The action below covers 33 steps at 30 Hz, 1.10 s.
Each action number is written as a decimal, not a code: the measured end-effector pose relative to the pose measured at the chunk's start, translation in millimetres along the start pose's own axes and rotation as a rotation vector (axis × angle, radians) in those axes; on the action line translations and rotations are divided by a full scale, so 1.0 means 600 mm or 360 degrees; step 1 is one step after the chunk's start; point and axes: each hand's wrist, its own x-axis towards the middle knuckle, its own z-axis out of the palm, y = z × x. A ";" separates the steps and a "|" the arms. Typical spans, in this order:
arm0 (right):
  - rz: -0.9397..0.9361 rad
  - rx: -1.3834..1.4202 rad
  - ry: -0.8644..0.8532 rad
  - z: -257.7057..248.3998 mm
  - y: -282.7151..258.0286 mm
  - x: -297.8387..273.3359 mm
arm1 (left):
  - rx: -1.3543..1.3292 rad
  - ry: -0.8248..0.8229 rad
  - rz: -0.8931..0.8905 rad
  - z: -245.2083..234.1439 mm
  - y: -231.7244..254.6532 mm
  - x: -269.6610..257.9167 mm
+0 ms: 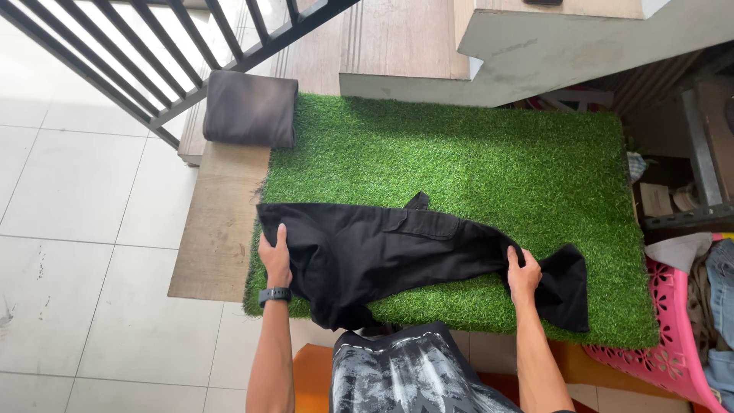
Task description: The person folds a pair of gray sweatpants on a green mat, then places them on a nearby step. The person then picks up a pair of black pants from a laundry basket and begins to fold them on the same mat.
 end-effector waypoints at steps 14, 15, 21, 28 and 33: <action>-0.0355 0.0034 0.0414 -0.031 -0.055 0.030 | 0.0630 -0.0120 0.0483 -0.049 0.099 -0.068; -0.0409 0.0019 0.0461 -0.037 -0.066 0.040 | 0.0726 -0.0131 0.0643 -0.061 0.126 -0.070; -0.0523 0.0129 0.0569 -0.076 -0.134 0.110 | 0.1047 -0.0120 0.1235 -0.103 0.268 -0.107; -0.0722 0.0373 0.0649 -0.099 -0.183 0.189 | 0.0966 -0.0101 0.1312 -0.050 0.314 -0.083; -0.0914 0.0304 0.0660 -0.111 -0.196 0.235 | 0.0954 0.0079 0.1128 -0.001 0.269 -0.007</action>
